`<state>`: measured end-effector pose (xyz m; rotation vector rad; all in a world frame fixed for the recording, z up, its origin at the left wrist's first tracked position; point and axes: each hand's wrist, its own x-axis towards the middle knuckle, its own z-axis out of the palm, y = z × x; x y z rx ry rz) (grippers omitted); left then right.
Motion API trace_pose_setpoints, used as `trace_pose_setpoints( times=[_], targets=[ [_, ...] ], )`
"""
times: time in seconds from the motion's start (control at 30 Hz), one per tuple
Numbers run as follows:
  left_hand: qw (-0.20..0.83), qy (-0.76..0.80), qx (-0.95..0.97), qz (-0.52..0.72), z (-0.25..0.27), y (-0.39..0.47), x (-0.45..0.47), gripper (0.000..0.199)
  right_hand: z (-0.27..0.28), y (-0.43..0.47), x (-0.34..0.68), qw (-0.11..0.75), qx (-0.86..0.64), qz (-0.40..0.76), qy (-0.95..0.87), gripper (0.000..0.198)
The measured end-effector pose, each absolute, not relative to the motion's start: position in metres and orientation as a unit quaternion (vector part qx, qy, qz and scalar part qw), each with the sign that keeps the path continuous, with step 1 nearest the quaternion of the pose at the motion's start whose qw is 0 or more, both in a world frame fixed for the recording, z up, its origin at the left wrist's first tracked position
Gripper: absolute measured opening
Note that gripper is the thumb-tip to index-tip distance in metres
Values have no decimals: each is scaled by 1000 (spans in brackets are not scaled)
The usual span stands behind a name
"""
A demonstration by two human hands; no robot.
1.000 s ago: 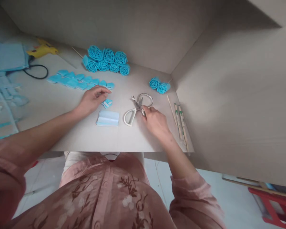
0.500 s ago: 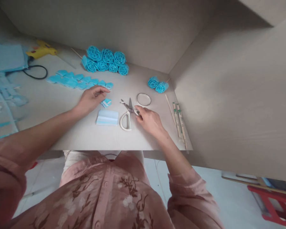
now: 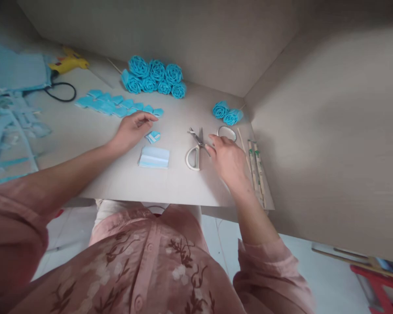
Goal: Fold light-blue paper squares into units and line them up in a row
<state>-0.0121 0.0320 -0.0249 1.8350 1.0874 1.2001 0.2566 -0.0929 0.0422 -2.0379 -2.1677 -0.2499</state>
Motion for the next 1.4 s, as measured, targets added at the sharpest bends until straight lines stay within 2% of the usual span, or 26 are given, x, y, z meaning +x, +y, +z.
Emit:
trace_pose_setpoints(
  times=[0.13,0.23,0.43,0.67,0.73,0.83,1.0,1.07,1.17,1.4],
  targets=[
    [378,415,673,482,-21,32,-10,20,47,-91,223,119,-600,-14,-791,23],
    [403,405,666,480,-13,32,-12,23,40,-85,201,112,-551,39,-826,23],
    [317,432,707,462,-3,36,-20,22,38,-61,176,48,-556,75,-827,24],
    [276,448,681,508,3,53,-34,26,30,-6,165,88,-542,61,-833,28],
    [266,465,658,529,0,65,-42,26,23,9,164,85,-531,84,-839,30],
    [263,501,611,553,-9,83,-54,27,15,24,164,98,-527,141,-832,21],
    [312,499,583,560,-15,85,-53,26,14,38,163,186,-513,239,-803,7],
    [360,464,606,536,-8,76,-47,21,17,42,161,251,-503,268,-782,7],
    [446,393,645,480,5,60,-40,27,22,47,160,326,-494,288,-753,9],
    [540,394,616,417,3,52,-30,22,15,49,162,374,-508,338,-698,17]
  ],
)
